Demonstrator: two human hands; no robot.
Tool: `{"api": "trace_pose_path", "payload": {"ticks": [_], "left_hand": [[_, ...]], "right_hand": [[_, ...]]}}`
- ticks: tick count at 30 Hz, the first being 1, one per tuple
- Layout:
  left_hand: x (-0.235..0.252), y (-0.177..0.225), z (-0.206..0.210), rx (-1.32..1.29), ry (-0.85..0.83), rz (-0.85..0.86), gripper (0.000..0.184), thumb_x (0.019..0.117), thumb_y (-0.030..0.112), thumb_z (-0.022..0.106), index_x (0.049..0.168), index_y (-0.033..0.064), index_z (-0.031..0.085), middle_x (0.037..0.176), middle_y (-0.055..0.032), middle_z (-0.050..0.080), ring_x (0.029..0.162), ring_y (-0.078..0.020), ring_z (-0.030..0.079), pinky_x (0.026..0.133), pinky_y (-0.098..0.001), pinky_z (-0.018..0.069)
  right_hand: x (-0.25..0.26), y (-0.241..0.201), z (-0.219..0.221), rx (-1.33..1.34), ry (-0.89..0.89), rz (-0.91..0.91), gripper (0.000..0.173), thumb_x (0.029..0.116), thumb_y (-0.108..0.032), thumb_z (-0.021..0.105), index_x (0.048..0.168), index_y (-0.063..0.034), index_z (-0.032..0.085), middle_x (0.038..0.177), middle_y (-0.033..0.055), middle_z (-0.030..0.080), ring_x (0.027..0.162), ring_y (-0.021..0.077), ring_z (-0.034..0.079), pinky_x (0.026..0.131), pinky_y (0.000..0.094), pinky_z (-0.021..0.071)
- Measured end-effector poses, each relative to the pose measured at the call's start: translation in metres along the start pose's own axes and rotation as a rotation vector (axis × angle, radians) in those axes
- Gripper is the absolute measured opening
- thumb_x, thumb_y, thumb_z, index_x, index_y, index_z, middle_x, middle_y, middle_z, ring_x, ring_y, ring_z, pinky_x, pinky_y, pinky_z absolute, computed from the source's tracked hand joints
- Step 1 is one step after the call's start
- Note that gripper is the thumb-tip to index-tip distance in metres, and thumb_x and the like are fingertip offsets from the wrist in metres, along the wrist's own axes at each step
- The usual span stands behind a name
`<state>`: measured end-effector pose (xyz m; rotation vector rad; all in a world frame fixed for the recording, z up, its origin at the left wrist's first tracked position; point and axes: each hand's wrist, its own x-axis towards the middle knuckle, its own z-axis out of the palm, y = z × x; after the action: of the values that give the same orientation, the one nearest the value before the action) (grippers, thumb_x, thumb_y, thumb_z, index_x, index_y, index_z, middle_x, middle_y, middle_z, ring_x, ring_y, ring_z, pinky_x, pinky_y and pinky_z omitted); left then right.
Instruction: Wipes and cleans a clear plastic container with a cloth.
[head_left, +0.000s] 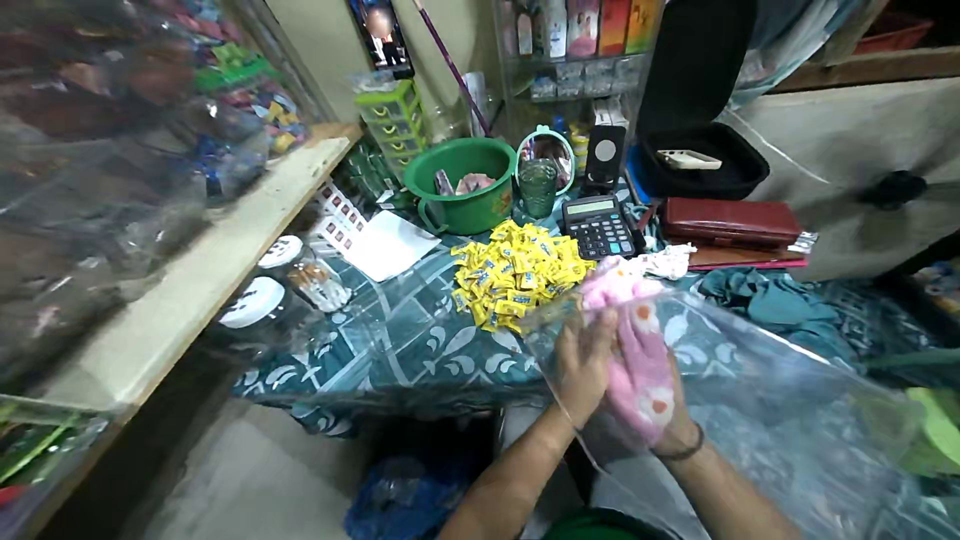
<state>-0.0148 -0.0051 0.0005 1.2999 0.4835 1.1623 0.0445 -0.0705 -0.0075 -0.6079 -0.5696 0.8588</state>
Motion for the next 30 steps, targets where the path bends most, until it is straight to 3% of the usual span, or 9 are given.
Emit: {"api": "trace_pose_path", "payload": {"ticks": [2, 5, 8, 11, 14, 19, 23, 27, 30], "left_hand": [[0.01, -0.002, -0.008, 0.016, 0.022, -0.027, 0.028, 0.1019, 0.016, 0.053, 0.118, -0.0052, 0.059, 0.097, -0.0038, 0.069, 0.086, -0.0054, 0.067, 0.082, -0.0273, 0.0588], [0.021, -0.007, -0.02, 0.045, 0.019, -0.006, 0.034, 0.1018, 0.016, 0.052, 0.129, -0.0033, 0.061, 0.121, -0.0099, 0.068, 0.109, -0.0105, 0.065, 0.098, -0.0316, 0.0538], [0.021, -0.011, -0.024, -0.046, -0.001, -0.05, 0.038, 0.1042, 0.018, 0.047, 0.134, -0.0052, 0.056, 0.13, -0.0145, 0.066, 0.115, -0.0176, 0.065, 0.099, -0.0364, 0.0539], [0.011, -0.009, -0.01, -0.222, -0.013, -0.145, 0.035, 0.1066, 0.015, 0.039, 0.129, -0.0066, 0.055, 0.114, -0.0129, 0.071, 0.103, -0.0184, 0.071, 0.091, -0.0364, 0.0589], [0.006, -0.012, -0.002, -0.307, -0.03, -0.127, 0.041, 0.1072, 0.02, 0.037, 0.133, -0.0078, 0.054, 0.129, -0.016, 0.066, 0.118, -0.0208, 0.065, 0.103, -0.0383, 0.0519], [-0.005, -0.007, 0.006, -0.165, -0.038, -0.152, 0.049, 0.1055, 0.024, 0.045, 0.142, -0.0082, 0.045, 0.134, -0.0153, 0.059, 0.12, -0.0128, 0.06, 0.105, -0.0323, 0.0499], [-0.011, -0.002, 0.005, 0.003, -0.06, -0.065, 0.056, 0.102, 0.015, 0.054, 0.147, -0.0128, 0.035, 0.145, -0.0215, 0.049, 0.127, -0.0079, 0.054, 0.108, -0.0235, 0.0443], [-0.006, -0.005, -0.001, -0.003, -0.073, -0.041, 0.036, 0.1022, 0.012, 0.052, 0.128, -0.0136, 0.052, 0.11, -0.0117, 0.067, 0.1, -0.0059, 0.066, 0.094, -0.0253, 0.0548], [-0.007, -0.01, 0.002, -0.037, -0.085, 0.053, 0.027, 0.1009, 0.007, 0.052, 0.116, -0.0131, 0.06, 0.103, -0.0103, 0.07, 0.095, -0.0071, 0.068, 0.09, -0.0265, 0.0572]], "right_hand": [[-0.009, -0.004, -0.01, 0.273, -0.012, 0.133, 0.038, 0.1052, -0.036, 0.046, 0.114, -0.0077, 0.07, 0.108, 0.0056, 0.075, 0.103, 0.0124, 0.071, 0.089, 0.0307, 0.0598], [-0.037, -0.012, -0.053, 0.121, -0.019, 0.047, 0.03, 0.1017, -0.043, 0.055, 0.111, -0.021, 0.073, 0.101, -0.0032, 0.076, 0.093, 0.0044, 0.071, 0.079, 0.025, 0.0611], [-0.023, -0.04, -0.063, 0.187, 0.017, -0.187, 0.039, 0.1068, -0.039, 0.041, 0.11, -0.0192, 0.073, 0.103, -0.0027, 0.076, 0.097, 0.0055, 0.071, 0.085, 0.0289, 0.0607], [-0.013, -0.05, -0.05, 0.088, 0.113, -0.368, 0.038, 0.107, -0.027, 0.038, 0.101, -0.0197, 0.075, 0.096, -0.0051, 0.077, 0.092, 0.0029, 0.072, 0.082, 0.0255, 0.061], [-0.008, -0.036, -0.068, 0.015, 0.161, -0.406, 0.04, 0.1094, -0.035, 0.032, 0.11, -0.0226, 0.07, 0.102, -0.0083, 0.075, 0.097, 0.0006, 0.07, 0.086, 0.0236, 0.0593], [-0.013, -0.01, -0.028, 0.091, 0.119, -0.129, 0.041, 0.0999, -0.057, 0.049, 0.109, -0.0244, 0.072, 0.101, -0.009, 0.076, 0.096, 0.0006, 0.071, 0.083, 0.024, 0.0605], [0.0, 0.009, 0.001, 0.195, 0.139, -0.063, 0.044, 0.1102, -0.033, 0.029, 0.11, -0.0128, 0.068, 0.099, -0.0028, 0.075, 0.096, 0.004, 0.071, 0.085, 0.0243, 0.0592], [-0.001, -0.005, -0.005, 0.245, 0.039, -0.066, 0.039, 0.1098, -0.025, 0.034, 0.109, -0.012, 0.07, 0.103, 0.0025, 0.076, 0.099, 0.0092, 0.073, 0.089, 0.0291, 0.0609], [-0.004, -0.011, -0.014, 0.268, 0.0, -0.092, 0.033, 0.1082, -0.026, 0.041, 0.111, -0.0132, 0.072, 0.107, 0.0026, 0.077, 0.101, 0.0094, 0.073, 0.09, 0.0287, 0.0607]]}}
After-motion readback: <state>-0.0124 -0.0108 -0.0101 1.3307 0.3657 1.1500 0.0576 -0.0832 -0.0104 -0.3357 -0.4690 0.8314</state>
